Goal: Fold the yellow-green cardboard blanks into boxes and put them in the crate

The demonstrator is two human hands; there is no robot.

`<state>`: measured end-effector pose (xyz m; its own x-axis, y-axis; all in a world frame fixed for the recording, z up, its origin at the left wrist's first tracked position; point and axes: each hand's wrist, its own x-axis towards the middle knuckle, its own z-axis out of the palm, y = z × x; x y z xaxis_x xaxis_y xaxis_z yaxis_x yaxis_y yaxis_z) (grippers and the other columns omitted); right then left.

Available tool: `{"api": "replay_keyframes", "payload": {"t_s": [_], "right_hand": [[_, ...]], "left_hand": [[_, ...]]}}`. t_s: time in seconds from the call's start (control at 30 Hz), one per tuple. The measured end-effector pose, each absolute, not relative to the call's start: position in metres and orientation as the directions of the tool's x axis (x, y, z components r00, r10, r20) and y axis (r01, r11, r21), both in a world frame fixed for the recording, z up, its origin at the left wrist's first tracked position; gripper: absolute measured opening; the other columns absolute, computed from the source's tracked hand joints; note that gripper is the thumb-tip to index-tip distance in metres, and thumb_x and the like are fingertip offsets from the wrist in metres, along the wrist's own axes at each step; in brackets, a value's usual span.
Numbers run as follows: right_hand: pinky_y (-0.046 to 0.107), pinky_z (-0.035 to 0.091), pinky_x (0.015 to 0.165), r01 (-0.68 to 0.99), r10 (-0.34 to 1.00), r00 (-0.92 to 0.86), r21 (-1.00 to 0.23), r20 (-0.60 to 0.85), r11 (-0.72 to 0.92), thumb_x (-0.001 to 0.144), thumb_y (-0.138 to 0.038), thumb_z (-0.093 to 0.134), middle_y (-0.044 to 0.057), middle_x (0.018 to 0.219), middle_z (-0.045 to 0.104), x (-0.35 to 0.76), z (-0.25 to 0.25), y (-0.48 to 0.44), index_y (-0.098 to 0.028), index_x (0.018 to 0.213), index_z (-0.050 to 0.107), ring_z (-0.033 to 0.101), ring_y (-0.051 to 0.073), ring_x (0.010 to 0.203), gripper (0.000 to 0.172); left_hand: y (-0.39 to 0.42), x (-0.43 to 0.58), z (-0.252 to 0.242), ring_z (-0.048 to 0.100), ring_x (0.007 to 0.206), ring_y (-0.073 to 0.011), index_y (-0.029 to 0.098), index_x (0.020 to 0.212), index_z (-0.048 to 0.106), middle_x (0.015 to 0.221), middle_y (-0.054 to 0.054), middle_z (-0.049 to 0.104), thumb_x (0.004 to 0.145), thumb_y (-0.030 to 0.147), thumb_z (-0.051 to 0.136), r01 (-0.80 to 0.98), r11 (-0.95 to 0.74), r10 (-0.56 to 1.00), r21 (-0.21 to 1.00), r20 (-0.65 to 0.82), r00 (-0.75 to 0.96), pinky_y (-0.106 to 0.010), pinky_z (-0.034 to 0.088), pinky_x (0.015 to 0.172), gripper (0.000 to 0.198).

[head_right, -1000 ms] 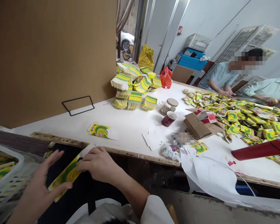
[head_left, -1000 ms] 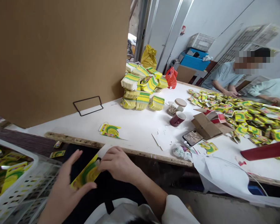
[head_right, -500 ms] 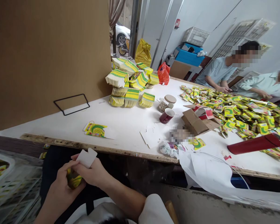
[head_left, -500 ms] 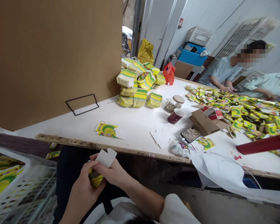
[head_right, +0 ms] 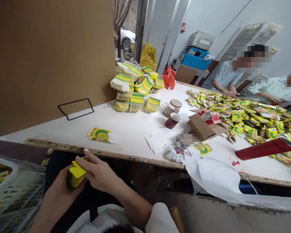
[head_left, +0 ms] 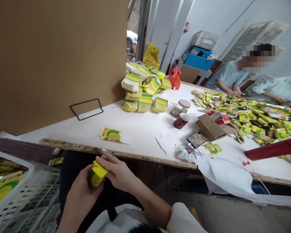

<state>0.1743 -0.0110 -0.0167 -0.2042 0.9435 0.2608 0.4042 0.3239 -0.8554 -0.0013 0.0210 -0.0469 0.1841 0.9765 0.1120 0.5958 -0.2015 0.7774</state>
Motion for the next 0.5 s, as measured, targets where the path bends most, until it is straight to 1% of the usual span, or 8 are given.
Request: {"api": "replay_keyframes", "payload": {"t_s": [0.07, 0.1, 0.17, 0.27, 0.33, 0.4, 0.43, 0.5], "right_hand": [[0.034, 0.039, 0.121, 0.455, 0.915, -0.321, -0.808, 0.244, 0.376, 0.097, -0.025, 0.061, 0.014, 0.166, 0.032, 0.180, -0.018, -0.008, -0.018, 0.150, 0.049, 0.035, 0.024, 0.152, 0.054], [0.033, 0.041, 0.119, 0.479, 0.904, -0.365, -0.789, 0.220, 0.385, 0.097, -0.027, 0.063, 0.014, 0.165, 0.033, 0.184, -0.018, -0.007, -0.018, 0.146, 0.054, 0.038, 0.025, 0.151, 0.051], [0.030, 0.042, 0.117, 0.510, 0.894, -0.415, -0.770, 0.171, 0.384, 0.099, -0.025, 0.059, 0.013, 0.162, 0.040, 0.192, -0.016, -0.003, -0.019, 0.132, 0.065, 0.043, 0.023, 0.148, 0.034], [0.028, 0.042, 0.116, 0.474, 0.851, -0.507, -0.780, 0.138, 0.409, 0.098, -0.025, 0.061, 0.010, 0.149, 0.056, 0.204, -0.011, 0.001, -0.021, 0.113, 0.073, 0.049, 0.019, 0.143, 0.019], [0.031, 0.045, 0.114, 0.450, 0.841, -0.524, -0.796, 0.133, 0.406, 0.092, -0.028, 0.070, 0.012, 0.140, 0.062, 0.205, -0.011, 0.003, -0.019, 0.107, 0.074, 0.055, 0.022, 0.139, 0.018], [0.034, 0.047, 0.111, 0.445, 0.878, -0.455, -0.818, 0.146, 0.366, 0.086, -0.027, 0.076, 0.015, 0.137, 0.062, 0.199, -0.016, 0.003, -0.016, 0.110, 0.072, 0.057, 0.024, 0.135, 0.027], [0.036, 0.046, 0.112, 0.437, 0.903, -0.397, -0.832, 0.164, 0.343, 0.084, -0.025, 0.078, 0.016, 0.138, 0.061, 0.194, -0.019, 0.002, -0.016, 0.118, 0.068, 0.056, 0.025, 0.135, 0.036], [0.038, 0.046, 0.113, 0.387, 0.934, -0.286, -0.866, 0.214, 0.317, 0.080, -0.022, 0.080, 0.018, 0.144, 0.055, 0.184, -0.026, 0.001, -0.016, 0.138, 0.054, 0.053, 0.025, 0.137, 0.064]], "left_hand": [[0.022, -0.009, -0.041, 0.074, 0.091, -0.0365, 0.028, 0.115, 0.062, 0.105, -0.008, 0.076, 0.064, 0.048, 0.076, 0.637, -0.232, 0.968, 0.735, 0.107, 0.229, -0.044, 0.059, 0.075, 0.057], [0.023, -0.012, -0.039, 0.075, 0.085, -0.0346, 0.029, 0.114, 0.063, 0.102, -0.006, 0.078, 0.063, 0.049, 0.077, 0.636, -0.254, 0.961, 0.728, 0.117, 0.250, -0.040, 0.059, 0.070, 0.057], [0.024, -0.017, -0.035, 0.076, 0.078, -0.0308, 0.030, 0.113, 0.065, 0.097, -0.004, 0.079, 0.063, 0.051, 0.078, 0.634, -0.304, 0.939, 0.711, 0.114, 0.324, -0.034, 0.057, 0.064, 0.056], [0.025, -0.018, -0.031, 0.076, 0.078, -0.0275, 0.030, 0.115, 0.066, 0.097, -0.003, 0.079, 0.066, 0.053, 0.078, 0.619, -0.336, 0.900, 0.710, 0.048, 0.434, -0.030, 0.057, 0.066, 0.056], [0.024, -0.014, -0.028, 0.076, 0.085, -0.0279, 0.030, 0.117, 0.066, 0.101, -0.003, 0.079, 0.067, 0.051, 0.078, 0.625, -0.330, 0.891, 0.707, 0.015, 0.453, -0.031, 0.058, 0.072, 0.055], [0.023, -0.009, -0.028, 0.076, 0.091, -0.0297, 0.030, 0.117, 0.066, 0.107, -0.004, 0.078, 0.067, 0.047, 0.077, 0.649, -0.314, 0.906, 0.693, 0.014, 0.424, -0.033, 0.058, 0.079, 0.053], [0.022, -0.008, -0.028, 0.075, 0.093, -0.0305, 0.029, 0.116, 0.067, 0.108, -0.004, 0.078, 0.067, 0.045, 0.076, 0.660, -0.302, 0.917, 0.688, 0.019, 0.399, -0.035, 0.058, 0.082, 0.053], [0.024, -0.011, -0.029, 0.075, 0.094, -0.0311, 0.028, 0.116, 0.067, 0.108, -0.005, 0.078, 0.065, 0.043, 0.077, 0.655, -0.265, 0.931, 0.708, 0.010, 0.366, -0.036, 0.059, 0.083, 0.054]]}}
